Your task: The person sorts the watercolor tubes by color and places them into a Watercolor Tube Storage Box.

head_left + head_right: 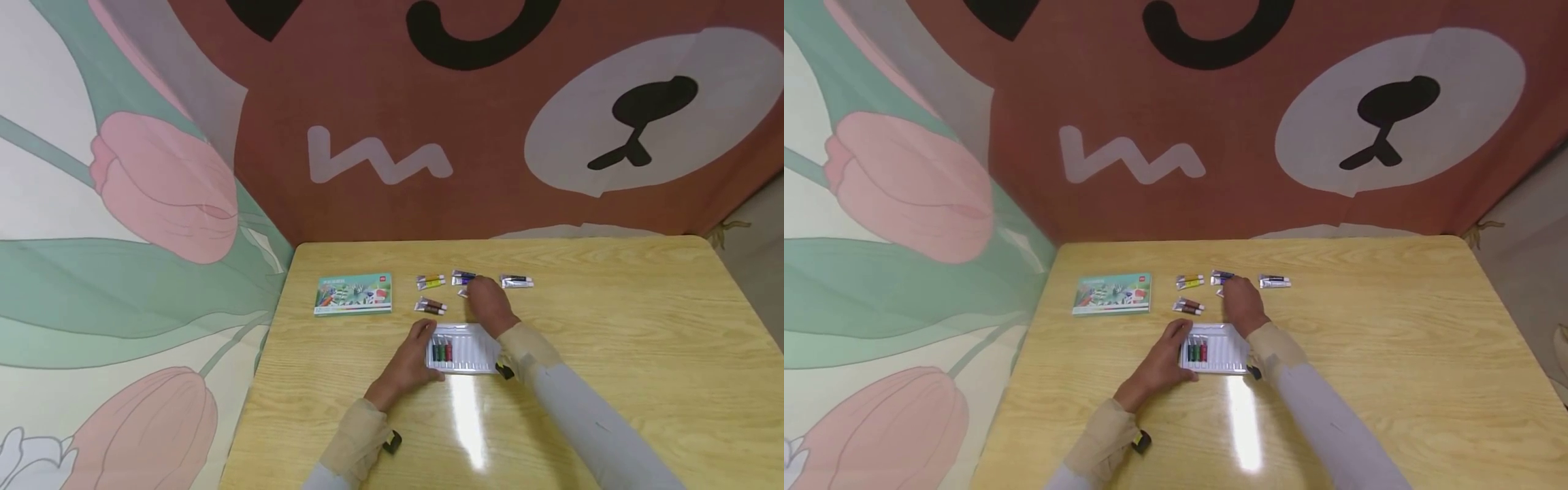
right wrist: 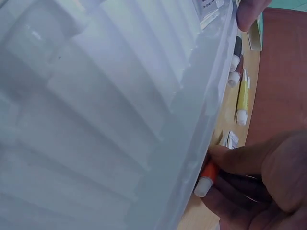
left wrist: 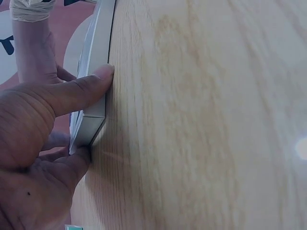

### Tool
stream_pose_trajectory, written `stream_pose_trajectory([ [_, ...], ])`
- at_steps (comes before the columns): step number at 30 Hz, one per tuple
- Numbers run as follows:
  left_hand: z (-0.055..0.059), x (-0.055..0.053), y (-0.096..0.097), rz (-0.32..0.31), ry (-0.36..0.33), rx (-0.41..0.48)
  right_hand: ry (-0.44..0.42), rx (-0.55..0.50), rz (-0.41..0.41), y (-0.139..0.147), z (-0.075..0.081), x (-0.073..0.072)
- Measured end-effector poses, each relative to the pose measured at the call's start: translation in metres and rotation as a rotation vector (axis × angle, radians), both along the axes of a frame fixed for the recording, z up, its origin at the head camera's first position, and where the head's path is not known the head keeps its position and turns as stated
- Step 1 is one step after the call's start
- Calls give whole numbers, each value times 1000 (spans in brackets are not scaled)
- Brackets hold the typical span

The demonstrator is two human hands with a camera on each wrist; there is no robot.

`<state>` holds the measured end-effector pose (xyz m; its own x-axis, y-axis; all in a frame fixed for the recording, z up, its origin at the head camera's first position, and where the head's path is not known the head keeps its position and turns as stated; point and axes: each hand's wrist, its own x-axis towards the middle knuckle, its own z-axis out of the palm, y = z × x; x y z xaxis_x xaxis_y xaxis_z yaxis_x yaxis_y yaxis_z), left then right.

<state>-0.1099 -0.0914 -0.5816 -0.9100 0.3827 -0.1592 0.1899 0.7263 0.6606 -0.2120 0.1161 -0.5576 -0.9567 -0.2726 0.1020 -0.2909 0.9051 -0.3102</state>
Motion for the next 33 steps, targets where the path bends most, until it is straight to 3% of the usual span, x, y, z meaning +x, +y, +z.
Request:
stream_pose_trajectory([
  [8, 1, 1, 0, 12, -17, 15, -57, 41, -17, -1, 1, -4],
  [21, -5, 0, -2, 9, 23, 45, -14, 35, -14, 0, 1, 0],
  [33, -3, 2, -2, 21, 9, 57, -52, 5, -29, -1, 3, 4],
])
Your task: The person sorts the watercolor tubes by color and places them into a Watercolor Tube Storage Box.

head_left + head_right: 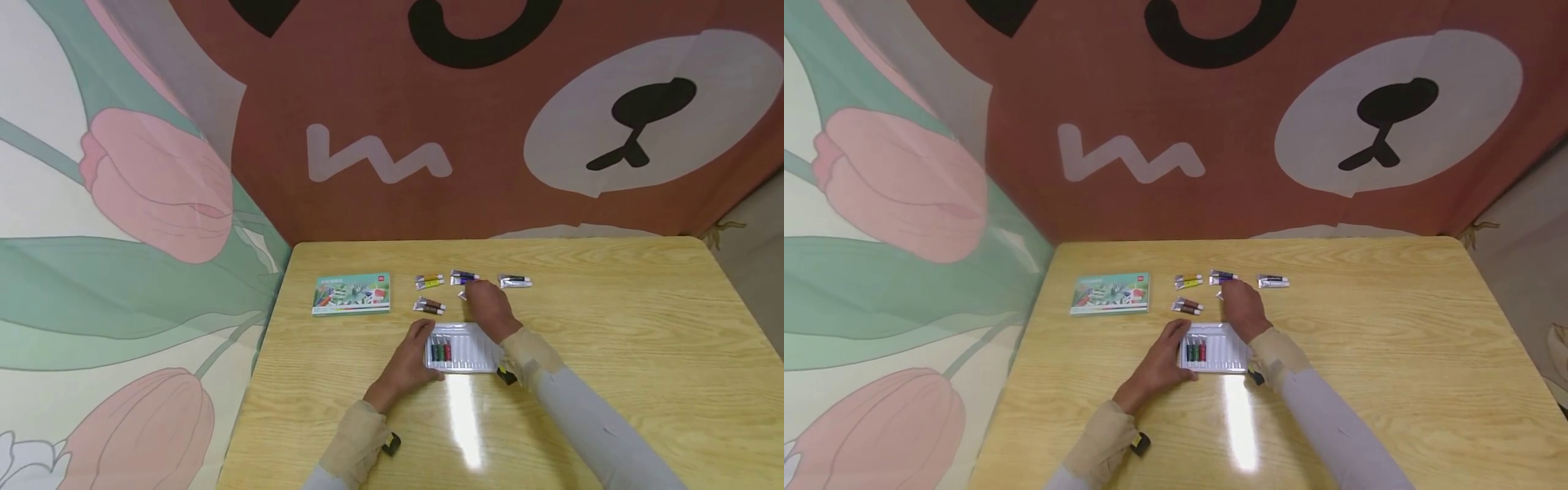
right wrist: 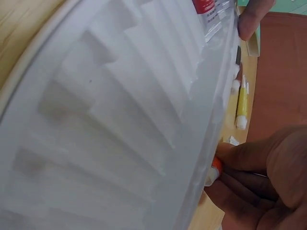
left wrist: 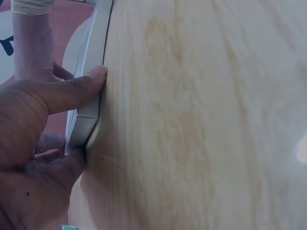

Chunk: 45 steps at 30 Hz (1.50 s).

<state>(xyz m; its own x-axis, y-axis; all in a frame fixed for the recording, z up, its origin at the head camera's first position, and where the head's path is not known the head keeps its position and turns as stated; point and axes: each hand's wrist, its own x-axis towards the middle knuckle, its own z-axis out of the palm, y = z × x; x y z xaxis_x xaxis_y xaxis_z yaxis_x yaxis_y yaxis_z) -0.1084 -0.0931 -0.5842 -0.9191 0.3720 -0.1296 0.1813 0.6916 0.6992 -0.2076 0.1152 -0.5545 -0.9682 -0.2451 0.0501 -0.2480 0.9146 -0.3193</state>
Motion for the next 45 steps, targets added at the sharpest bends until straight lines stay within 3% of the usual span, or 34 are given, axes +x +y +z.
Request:
stream_pose_trajectory([
  [7, -1, 1, 0, -3, 4, 5, 6, -135, 35, -7, 12, 9],
  [11, -2, 1, 1, -14, 19, -19, -39, -218, 29, -11, 19, 20],
  [26, 1, 1, 1, -36, 32, -49, -201, -311, -64, -12, 34, 67],
  [35, -1, 1, 1, -45, 59, -50, -202, -310, -100, -20, 19, 90],
  [45, 1, 1, 0, -40, 62, -50, -175, -280, -123, -33, 3, 97],
])
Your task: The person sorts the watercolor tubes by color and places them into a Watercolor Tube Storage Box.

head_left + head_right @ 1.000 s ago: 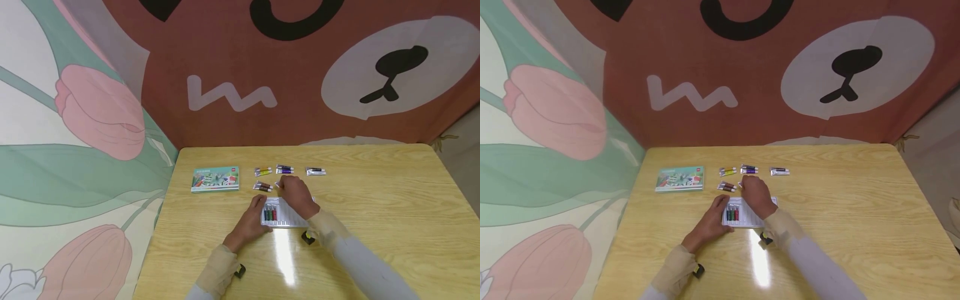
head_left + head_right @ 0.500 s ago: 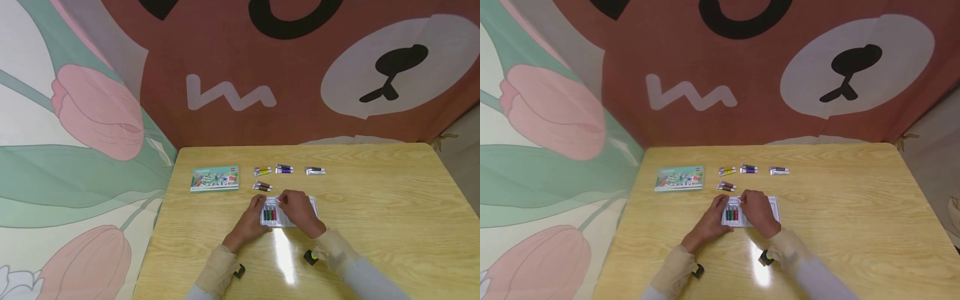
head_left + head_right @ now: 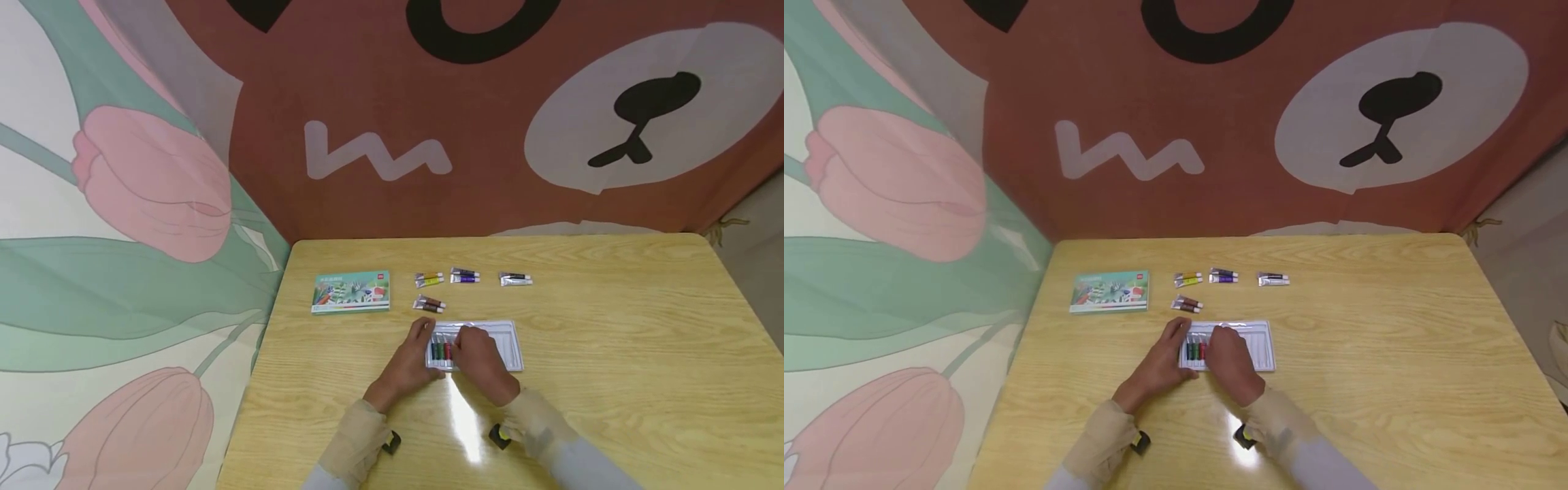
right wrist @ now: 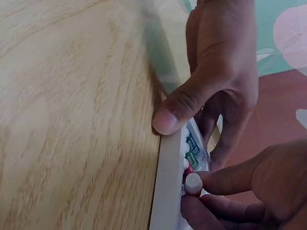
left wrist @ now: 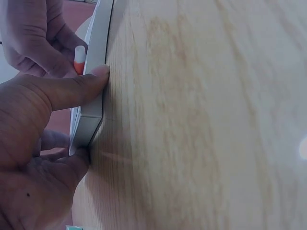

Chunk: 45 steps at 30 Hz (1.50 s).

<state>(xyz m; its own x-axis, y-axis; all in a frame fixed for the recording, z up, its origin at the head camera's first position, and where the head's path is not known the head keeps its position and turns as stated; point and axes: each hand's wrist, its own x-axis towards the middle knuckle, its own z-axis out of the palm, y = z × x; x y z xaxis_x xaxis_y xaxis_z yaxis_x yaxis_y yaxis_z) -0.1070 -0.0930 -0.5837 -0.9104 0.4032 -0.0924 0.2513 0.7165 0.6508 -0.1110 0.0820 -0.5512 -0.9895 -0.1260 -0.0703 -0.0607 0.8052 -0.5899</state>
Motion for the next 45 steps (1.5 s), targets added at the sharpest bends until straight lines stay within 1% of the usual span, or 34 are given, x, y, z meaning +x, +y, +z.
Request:
stream_pose_trajectory([
  [1, 0, 0, 0, 2, -1, 3, 12, 10, 6, -2, -1, 0],
  [7, -1, 0, 0, 4, -1, 5, 155, 85, 44, -7, -8, 2],
  [9, -1, 0, 0, 3, -4, 3, 177, 93, 47, -8, -9, 3],
  [13, -2, 0, 0, -1, 3, 0, 171, 82, 50, -7, -9, 2],
  [19, -2, 0, 0, -5, 20, 0, 151, 71, 90, 0, -5, -1],
  [22, -3, 0, 0, -9, 19, 3, 110, 35, 114, 4, -1, -2],
  [24, -2, 0, 0, -12, 21, 5, 103, 3, 141, 7, 2, -2],
  [27, -1, -1, -1, -13, 20, 6, 133, -32, 190, 9, 3, 0],
  [30, 0, -1, -2, -10, 5, 3, 203, -39, 242, 10, 0, 2],
  [32, 1, -1, -2, -7, -4, 2, 229, -42, 258, 9, -2, 4],
  [38, 1, -1, -1, -4, -7, -1, 290, -15, 250, 6, -6, 7],
  [40, 1, -1, -1, -3, -5, -1, 323, -1, 243, 5, -8, 9],
  [45, 1, -1, 0, -3, -9, 4, 372, -13, 226, 5, -13, 12],
])
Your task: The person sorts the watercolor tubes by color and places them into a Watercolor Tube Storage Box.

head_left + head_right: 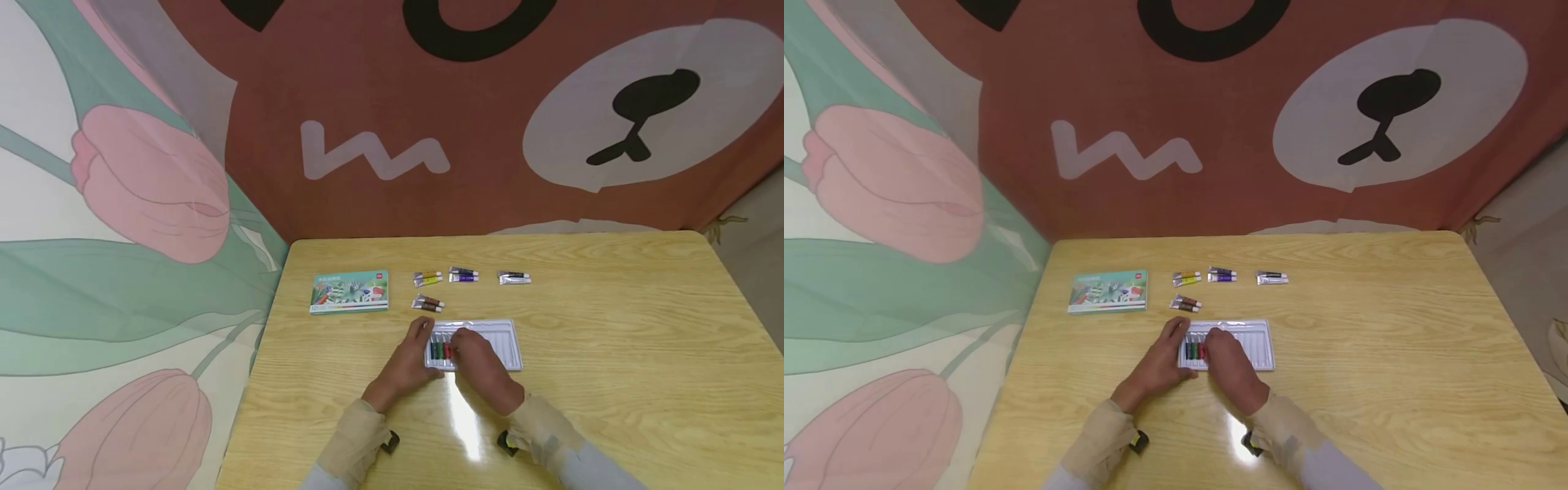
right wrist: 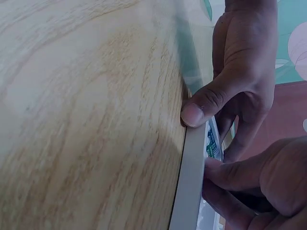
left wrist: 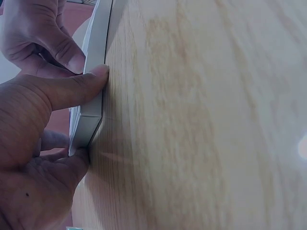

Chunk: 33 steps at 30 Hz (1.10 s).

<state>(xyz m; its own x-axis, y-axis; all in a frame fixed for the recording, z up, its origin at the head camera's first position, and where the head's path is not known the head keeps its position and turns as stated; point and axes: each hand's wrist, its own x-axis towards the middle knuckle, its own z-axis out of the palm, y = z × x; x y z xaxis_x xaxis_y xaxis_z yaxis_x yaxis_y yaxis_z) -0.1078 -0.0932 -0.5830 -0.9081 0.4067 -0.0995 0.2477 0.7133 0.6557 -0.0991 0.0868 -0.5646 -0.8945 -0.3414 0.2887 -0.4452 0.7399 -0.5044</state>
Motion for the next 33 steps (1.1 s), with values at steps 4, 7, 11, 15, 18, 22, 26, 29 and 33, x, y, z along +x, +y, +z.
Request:
stream_pose_trajectory([
  [4, 0, 0, 0, 0, -7, -4, 26, -16, 8, 0, -1, 1],
  [7, 0, 0, 0, 3, -19, -5, 35, -15, 13, 1, -1, 1],
  [11, 0, 0, 1, 3, -27, -5, 31, -8, 9, 0, -1, 1],
  [15, 0, 0, 1, -2, -19, -7, 29, -2, 5, 0, -1, 1],
  [18, 0, 0, 1, -3, -16, -7, 37, 5, 5, 0, -2, 0],
  [22, 0, 1, 1, 1, -12, -6, 46, 31, 15, -1, -2, -1],
  [26, -1, 1, 0, 2, 2, -7, 20, 79, 20, 0, 1, -5],
  [29, -2, 1, 0, 2, 6, 2, -51, 93, 22, 2, 7, -11],
  [33, -2, 1, 0, -1, -7, 17, -164, 93, 17, 1, 19, -26],
])
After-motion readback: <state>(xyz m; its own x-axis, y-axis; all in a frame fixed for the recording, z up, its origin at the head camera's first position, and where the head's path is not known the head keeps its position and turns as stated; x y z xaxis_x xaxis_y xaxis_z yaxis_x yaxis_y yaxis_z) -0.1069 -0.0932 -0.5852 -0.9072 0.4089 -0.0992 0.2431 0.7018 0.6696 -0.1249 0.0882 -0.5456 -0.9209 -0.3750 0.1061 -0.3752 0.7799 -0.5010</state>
